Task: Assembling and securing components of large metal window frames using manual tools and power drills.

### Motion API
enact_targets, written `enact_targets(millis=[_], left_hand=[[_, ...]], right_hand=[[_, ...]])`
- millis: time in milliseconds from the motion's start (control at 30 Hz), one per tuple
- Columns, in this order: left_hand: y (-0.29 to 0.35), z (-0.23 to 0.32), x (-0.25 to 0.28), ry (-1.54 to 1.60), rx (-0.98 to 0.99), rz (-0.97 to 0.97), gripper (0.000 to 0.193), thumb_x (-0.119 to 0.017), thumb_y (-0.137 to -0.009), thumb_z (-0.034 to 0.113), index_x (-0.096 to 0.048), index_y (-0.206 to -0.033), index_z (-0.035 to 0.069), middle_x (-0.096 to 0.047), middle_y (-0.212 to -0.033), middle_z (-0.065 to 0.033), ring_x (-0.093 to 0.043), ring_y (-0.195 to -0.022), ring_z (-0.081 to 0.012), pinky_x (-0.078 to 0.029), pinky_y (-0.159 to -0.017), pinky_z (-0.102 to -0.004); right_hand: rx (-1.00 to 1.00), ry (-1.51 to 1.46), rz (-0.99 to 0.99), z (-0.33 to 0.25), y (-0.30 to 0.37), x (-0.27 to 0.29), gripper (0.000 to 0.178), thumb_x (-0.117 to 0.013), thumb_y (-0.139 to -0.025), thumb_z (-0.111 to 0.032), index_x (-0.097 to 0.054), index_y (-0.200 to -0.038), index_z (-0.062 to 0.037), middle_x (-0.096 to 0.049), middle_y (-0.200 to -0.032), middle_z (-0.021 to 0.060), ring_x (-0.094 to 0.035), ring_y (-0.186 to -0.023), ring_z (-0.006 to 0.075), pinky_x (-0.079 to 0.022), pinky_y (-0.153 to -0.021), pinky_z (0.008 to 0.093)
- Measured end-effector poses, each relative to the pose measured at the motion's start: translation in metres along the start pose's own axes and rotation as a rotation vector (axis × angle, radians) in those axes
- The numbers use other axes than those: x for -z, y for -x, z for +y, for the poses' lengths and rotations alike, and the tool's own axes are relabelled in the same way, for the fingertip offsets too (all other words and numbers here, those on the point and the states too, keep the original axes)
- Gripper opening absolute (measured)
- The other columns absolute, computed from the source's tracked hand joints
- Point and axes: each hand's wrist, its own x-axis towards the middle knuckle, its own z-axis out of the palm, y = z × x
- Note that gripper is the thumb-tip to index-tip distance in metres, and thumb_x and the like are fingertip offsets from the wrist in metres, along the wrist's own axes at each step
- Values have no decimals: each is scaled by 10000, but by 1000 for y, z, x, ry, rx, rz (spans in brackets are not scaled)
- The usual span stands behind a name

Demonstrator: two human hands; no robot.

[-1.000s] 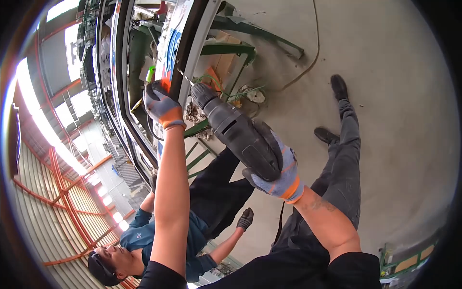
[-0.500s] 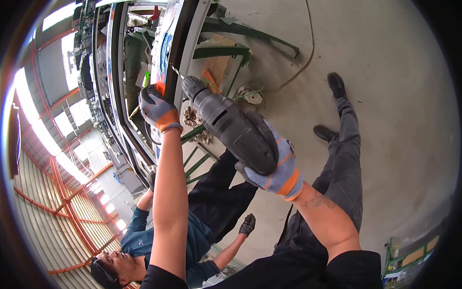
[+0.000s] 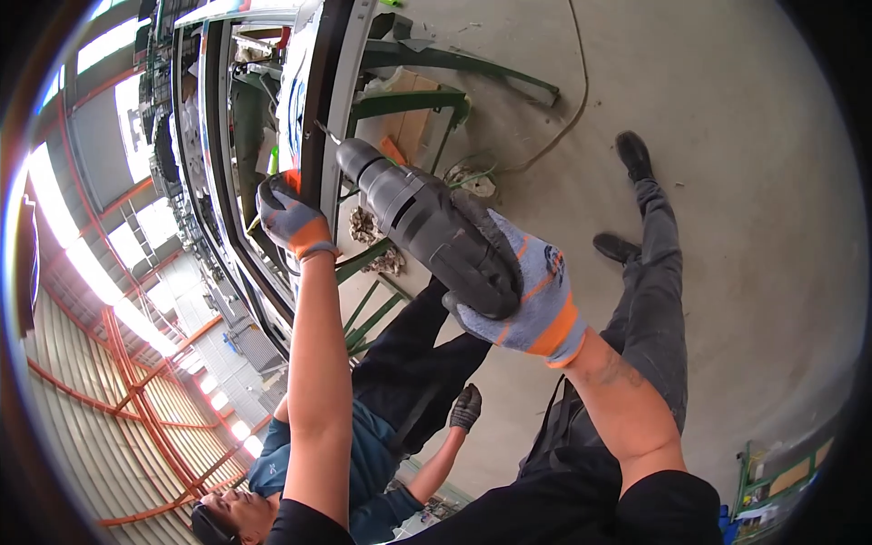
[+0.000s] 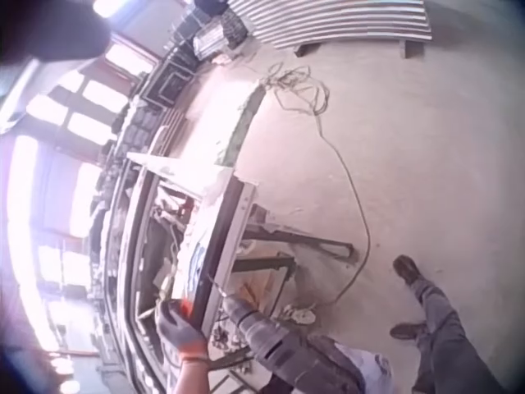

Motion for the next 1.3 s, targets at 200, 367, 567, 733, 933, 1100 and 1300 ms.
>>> enact_targets(millis=[200,367,567,733,933,1100,1300], left_hand=[[-6,-8,5,9,-9,3,263,-440,-981,162,-639,-982,-10,-673,-865,-181,-643,-799,-356,-490,-749,-395],[-1,-1,1,-1,24,-49,261,-448,-973,162,-639,-994,-14,-676,-874,-183,-645,-801,-356,-490,-752,-397],[-2,1,2,71,57,-32,277,-451,-990,209,-632,-993,-1,-644,-868,-218,-615,-816,-399,-469,-738,-439],[-2,5,3,98,66,-42,275,-436,-991,184,-634,-997,-8,-656,-883,-196,-620,-817,-382,-473,-752,-426],[-2,1,0,74,58,-32,274,-448,-990,204,-633,-977,2,-657,-883,-208,-626,-828,-397,-474,-739,-435],[-2,-7,0,66,24,-19,260,-462,-979,181,-641,-1002,-7,-659,-867,-204,-628,-820,-392,-478,-733,-429],[-2,1,2,13,72,-38,249,-475,-976,178,-647,-984,-1,-657,-876,-200,-627,-824,-386,-482,-742,-429]], right_hand=[[-75,-109,-10,-11,6,3,822,-776,-670,-98,-430,-1404,28,-527,-1369,194,-589,-1189,329,-459,-999,353],[-186,-291,-7,-6,3,-1,804,-782,-672,-108,-444,-1387,35,-526,-1370,195,-595,-1179,337,-458,-1001,348],[-99,-209,-18,-4,-3,0,822,-770,-673,-79,-418,-1406,38,-567,-1325,188,-605,-1172,295,-452,-992,330],[-73,-154,-25,-3,-19,-4,821,-759,-675,-74,-416,-1414,24,-576,-1317,182,-607,-1168,274,-447,-985,317],[-159,-341,69,1,-21,-18,745,-762,-699,-112,-475,-1381,-16,-592,-1294,167,-637,-1096,299,-492,-946,351],[-246,-451,79,1,-22,-22,795,-765,-679,-110,-450,-1401,-6,-653,-1200,146,-653,-1072,263,-477,-952,327],[-195,-412,13,8,-20,-17,845,-738,-651,31,-406,-1428,33,-557,-1355,147,-557,-1229,207,-412,-1039,309]])
